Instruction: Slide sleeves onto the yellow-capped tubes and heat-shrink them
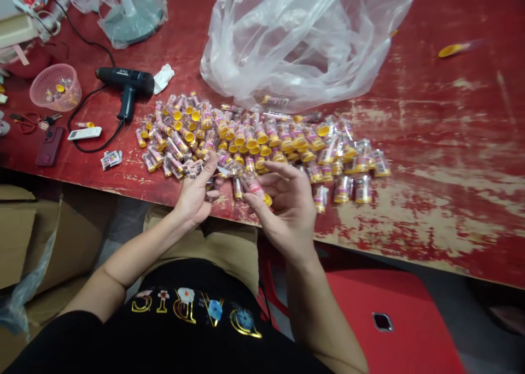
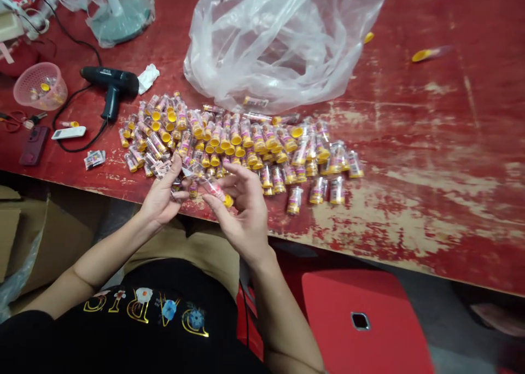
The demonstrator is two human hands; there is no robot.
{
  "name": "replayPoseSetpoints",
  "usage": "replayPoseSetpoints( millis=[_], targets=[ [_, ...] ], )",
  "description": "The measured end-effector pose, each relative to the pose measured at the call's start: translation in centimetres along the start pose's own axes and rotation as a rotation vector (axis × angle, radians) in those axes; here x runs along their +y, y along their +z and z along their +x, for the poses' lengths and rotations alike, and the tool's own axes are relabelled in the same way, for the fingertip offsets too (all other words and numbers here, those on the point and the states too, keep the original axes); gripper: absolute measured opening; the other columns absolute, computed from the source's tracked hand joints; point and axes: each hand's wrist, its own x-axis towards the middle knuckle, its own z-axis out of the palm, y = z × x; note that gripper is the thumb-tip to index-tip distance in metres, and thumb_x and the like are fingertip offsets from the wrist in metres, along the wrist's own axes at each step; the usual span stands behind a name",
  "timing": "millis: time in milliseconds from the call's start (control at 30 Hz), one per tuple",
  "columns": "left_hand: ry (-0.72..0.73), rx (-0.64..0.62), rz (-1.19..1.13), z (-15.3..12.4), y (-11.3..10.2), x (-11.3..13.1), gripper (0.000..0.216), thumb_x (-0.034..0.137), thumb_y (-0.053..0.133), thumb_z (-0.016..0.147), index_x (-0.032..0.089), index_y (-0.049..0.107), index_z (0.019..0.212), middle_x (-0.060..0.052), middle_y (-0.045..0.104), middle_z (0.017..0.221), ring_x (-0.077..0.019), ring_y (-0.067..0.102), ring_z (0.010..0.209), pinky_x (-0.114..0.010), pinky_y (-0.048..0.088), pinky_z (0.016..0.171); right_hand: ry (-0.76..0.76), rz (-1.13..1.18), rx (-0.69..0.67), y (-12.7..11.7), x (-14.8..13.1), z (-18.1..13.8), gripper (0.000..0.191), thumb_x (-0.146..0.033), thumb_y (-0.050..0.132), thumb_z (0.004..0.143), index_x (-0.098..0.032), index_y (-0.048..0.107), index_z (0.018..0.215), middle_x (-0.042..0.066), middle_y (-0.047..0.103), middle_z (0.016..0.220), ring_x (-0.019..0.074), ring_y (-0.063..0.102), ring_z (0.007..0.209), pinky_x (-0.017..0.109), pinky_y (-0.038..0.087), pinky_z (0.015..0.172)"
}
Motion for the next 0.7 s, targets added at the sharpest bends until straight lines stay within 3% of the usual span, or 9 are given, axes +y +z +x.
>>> replayPoseSetpoints(
  millis=[167, 333, 433, 567, 700],
  targets=[
    [-0.041, -0.027, 0.015, -0.3, 0.3, -0.4, 0.053, 0.033, 0.098, 0.060, 0.015, 0.055, 0.085, 0.006, 0.055, 0.073, -0.0007, 0.050, 0.052, -0.010, 0.021, 0.038, -0.202, -0.214, 0.129, 0.0, -0.1, -0.9, 0.024, -0.025, 0.077, 0.086, -0.022, 0.066, 0.107, 0.005, 0.068, 0.098, 0.0185, 0.068, 0.088, 0.034, 0.058, 0.081],
    [-0.016, -0.045, 0.073, -0.7, 0.3, -1.0, 0.050, 0.038, 0.096, 0.064, 0.015, 0.055, 0.083, 0.005, 0.057, 0.070, -0.0026, 0.054, 0.051, -0.011, 0.021, 0.038, -0.355, -0.338, 0.177, 0.0, -0.6, -0.8, 0.029, -0.018, 0.079, 0.083, -0.025, 0.073, 0.110, 0.006, 0.072, 0.098, 0.0214, 0.069, 0.092, 0.038, 0.059, 0.084],
    [-0.004, -0.073, 0.113, -1.0, 0.3, -1.3, 0.047, 0.035, 0.096, 0.064, 0.015, 0.058, 0.083, 0.004, 0.059, 0.067, -0.0040, 0.056, 0.052, -0.012, 0.020, 0.037, -0.329, -0.377, 0.207, 0.1, -0.8, -1.3, 0.034, -0.021, 0.075, 0.087, -0.028, 0.073, 0.121, 0.008, 0.069, 0.105, 0.0231, 0.068, 0.099, 0.041, 0.061, 0.087],
    [0.013, -0.129, 0.149, -1.1, 0.1, -1.4, 0.042, 0.032, 0.095, 0.065, 0.013, 0.059, 0.077, 0.004, 0.058, 0.062, -0.0030, 0.052, 0.050, -0.012, 0.019, 0.037, -0.179, -0.220, 0.023, -0.1, -1.0, -2.2, 0.048, -0.022, 0.056, 0.098, -0.033, 0.058, 0.145, 0.011, 0.058, 0.128, 0.0244, 0.064, 0.116, 0.044, 0.061, 0.093],
    [-0.026, -0.189, 0.235, -0.8, -0.4, -0.9, 0.039, 0.035, 0.091, 0.072, 0.013, 0.058, 0.073, 0.004, 0.054, 0.053, -0.0022, 0.045, 0.043, -0.013, 0.017, 0.037, -0.133, -0.074, 0.046, -0.6, -1.3, -2.5, 0.049, -0.023, 0.070, 0.091, -0.035, 0.064, 0.138, 0.008, 0.062, 0.121, 0.0222, 0.069, 0.103, 0.039, 0.065, 0.080]
  ],
)
